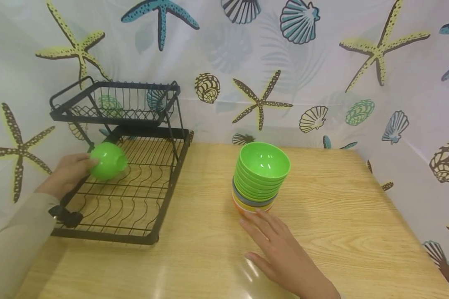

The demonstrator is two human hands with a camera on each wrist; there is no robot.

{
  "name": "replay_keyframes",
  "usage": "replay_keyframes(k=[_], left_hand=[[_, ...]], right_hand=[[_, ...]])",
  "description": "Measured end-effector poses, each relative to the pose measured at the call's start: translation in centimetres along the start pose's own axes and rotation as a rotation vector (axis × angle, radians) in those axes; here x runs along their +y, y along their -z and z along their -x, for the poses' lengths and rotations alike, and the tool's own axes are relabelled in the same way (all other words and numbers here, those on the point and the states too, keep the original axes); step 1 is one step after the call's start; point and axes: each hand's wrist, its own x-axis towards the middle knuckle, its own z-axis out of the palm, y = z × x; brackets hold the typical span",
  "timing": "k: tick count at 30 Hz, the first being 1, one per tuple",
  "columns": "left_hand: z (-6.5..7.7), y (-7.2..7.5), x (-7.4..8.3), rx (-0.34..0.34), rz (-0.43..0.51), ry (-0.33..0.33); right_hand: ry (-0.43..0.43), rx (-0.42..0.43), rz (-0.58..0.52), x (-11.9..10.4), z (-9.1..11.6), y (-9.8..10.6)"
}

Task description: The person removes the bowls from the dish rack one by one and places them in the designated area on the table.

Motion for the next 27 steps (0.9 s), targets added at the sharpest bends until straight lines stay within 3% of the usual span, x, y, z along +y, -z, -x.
replay_keyframes(k=[15, 20, 27], left_hand=[[1.5, -1.1, 3.7, -0.078, -0.145, -0.102], [2.9, -1.1, 5.0, -0.105, -0.204, -0.157], [4.8, -1.6, 6.7, -0.124, -0.273, -0.185]], right_hand=[[-0.005, -0.010, 0.000, -0.1, -0.1, 0.0], [0.003, -0.005, -0.004, 0.0, -0.2, 0.0], [-0.017, -0.031, -0.008, 0.0, -0.2, 0.1]])
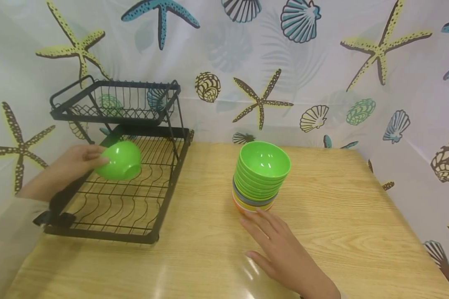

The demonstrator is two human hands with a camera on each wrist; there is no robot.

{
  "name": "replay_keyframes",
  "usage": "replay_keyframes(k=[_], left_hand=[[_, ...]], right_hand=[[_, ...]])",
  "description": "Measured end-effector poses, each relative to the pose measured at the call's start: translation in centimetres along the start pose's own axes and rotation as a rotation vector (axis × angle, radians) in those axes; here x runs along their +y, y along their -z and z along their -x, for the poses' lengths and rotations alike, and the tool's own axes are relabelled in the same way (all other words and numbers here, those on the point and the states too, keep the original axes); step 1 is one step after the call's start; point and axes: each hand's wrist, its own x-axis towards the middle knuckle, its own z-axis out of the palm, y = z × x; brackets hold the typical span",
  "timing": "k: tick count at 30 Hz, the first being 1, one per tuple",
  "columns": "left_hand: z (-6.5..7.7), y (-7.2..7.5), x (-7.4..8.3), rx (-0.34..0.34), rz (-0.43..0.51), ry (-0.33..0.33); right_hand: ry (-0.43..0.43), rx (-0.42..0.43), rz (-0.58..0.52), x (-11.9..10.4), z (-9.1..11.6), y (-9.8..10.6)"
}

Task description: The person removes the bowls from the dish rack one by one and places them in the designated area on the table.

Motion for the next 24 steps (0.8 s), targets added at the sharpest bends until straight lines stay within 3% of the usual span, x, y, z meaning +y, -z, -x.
replay_keyframes(k=[8, 16, 21, 24], left_hand=[[1.4, -1.1, 2.0, -0.034, -0.059, -0.124], [2.5, -2.7, 3.4, -0.105, -0.040, -0.217], [3.6, -3.8, 4.5, -0.164, -0.025, -0.315], [4.1, -4.7, 5.1, -0.184, -0.060, -0.402]], right_hand=[[-0.026, -0.032, -0.004, 0.1, 0.0, -0.2], [-0.022, -0.022, -0.014, 0.1, -0.2, -0.1], [-0.014, -0.015, -0.017, 0.2, -0.2, -0.2], [-0.016, -0.014, -0.018, 0.2, -0.1, -0.2]])
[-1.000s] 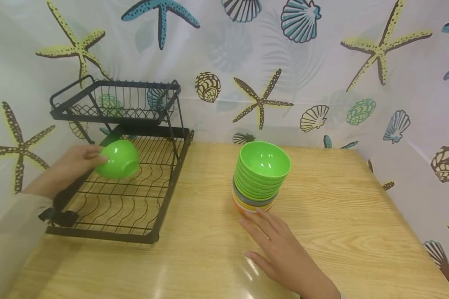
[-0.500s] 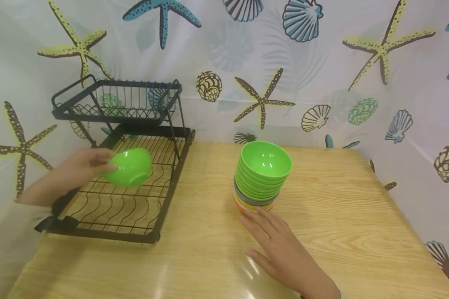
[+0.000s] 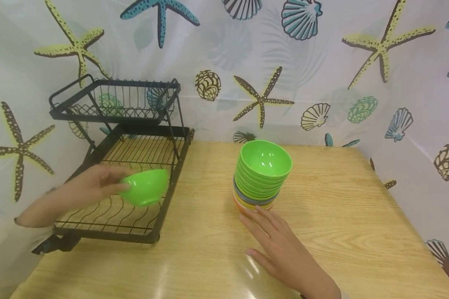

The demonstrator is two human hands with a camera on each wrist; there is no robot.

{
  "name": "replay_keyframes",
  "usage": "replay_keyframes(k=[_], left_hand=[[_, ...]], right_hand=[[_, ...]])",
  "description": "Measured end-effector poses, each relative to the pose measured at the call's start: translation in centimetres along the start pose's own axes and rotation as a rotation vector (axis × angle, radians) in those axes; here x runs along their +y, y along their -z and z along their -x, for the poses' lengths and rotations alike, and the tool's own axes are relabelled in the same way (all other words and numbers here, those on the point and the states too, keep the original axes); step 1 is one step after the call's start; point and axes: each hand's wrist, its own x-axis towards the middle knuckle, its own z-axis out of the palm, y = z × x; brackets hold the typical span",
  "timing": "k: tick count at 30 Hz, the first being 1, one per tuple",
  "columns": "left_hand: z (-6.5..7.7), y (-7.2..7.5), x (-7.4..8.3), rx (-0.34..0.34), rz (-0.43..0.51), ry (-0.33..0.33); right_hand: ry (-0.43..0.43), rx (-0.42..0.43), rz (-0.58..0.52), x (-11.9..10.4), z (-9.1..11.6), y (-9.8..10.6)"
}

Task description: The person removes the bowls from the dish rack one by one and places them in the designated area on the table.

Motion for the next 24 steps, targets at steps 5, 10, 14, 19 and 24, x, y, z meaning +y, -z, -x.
replay_keyframes(k=[5, 10, 14, 19, 24], left_hand=[[-0.2, -2.1, 1.1, -0.062, -0.082, -0.140], [-0.6, -4.7, 2.6, -0.148, -0.143, -0.247], [-0.9, -6.8, 3.7, -0.171, -0.251, -0.366], [-1.1, -9.0, 4.5, -0.135, -0.413, -0.518], [-1.2, -10.8, 4.9, -0.045, -0.577, -0.719]], right_hand=[[0.007, 0.012, -0.004, 0.0, 0.0, 0.0], [0.062, 0.074, -0.010, -0.1, -0.3, -0.1], [0.111, 0.125, -0.022, -0.3, -0.7, 0.0], [0.156, 0.151, -0.051, -0.8, -1.2, 0.0], [0.214, 0.153, -0.074, -1.6, -1.3, -0.1]])
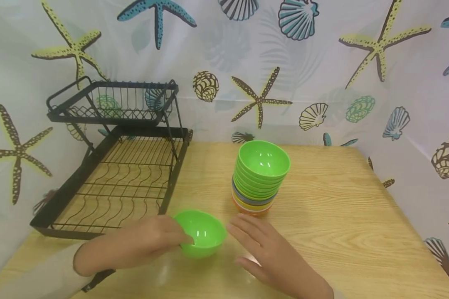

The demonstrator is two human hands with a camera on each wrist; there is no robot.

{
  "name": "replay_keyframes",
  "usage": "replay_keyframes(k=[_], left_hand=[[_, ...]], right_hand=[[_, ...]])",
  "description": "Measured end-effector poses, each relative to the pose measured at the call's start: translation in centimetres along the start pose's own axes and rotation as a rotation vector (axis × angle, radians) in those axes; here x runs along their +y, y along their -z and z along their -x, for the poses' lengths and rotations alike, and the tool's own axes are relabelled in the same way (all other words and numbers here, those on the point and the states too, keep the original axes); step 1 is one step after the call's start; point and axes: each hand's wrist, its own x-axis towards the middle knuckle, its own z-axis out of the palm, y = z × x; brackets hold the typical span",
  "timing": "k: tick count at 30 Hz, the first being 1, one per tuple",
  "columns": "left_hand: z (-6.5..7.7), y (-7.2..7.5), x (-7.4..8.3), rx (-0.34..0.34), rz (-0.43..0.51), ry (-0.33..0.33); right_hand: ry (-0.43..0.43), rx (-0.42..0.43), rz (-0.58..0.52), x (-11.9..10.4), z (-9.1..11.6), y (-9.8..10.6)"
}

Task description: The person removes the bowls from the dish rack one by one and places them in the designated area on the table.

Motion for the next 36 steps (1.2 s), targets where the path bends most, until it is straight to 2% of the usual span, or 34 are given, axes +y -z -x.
replay_keyframes(k=[4, 12, 18, 22, 31, 33, 36], left_hand=[[-0.7, -0.9, 0.5, 0.078, -0.074, -0.101], [-1.5, -1.6, 1.0, 0.077, -0.086, -0.137], [-1.7, -1.8, 1.0, 0.090, -0.071, -0.144], [-1.9, -1.8, 1.0, 0.086, -0.092, -0.154], [-2.1, -1.8, 0.9, 0.089, -0.095, -0.155], [-2.2, -1.6, 0.9, 0.105, -0.102, -0.164], [-2.3, -1.1, 0.6, 0.142, -0.070, -0.140]], right_hand=[[0.067, -0.006, 0.018, -0.7, -0.2, -0.2], [0.132, 0.029, -0.006, -1.2, -0.7, -0.1], [0.191, 0.140, 0.015, -1.1, -1.0, -0.5], [0.201, 0.182, 0.021, -1.0, -1.2, -0.6], [0.212, 0.205, 0.064, -1.0, -1.6, -0.2], [0.218, 0.204, 0.075, -0.9, -1.8, 0.1], [0.229, 0.201, 0.090, -0.5, -2.1, 1.0]])
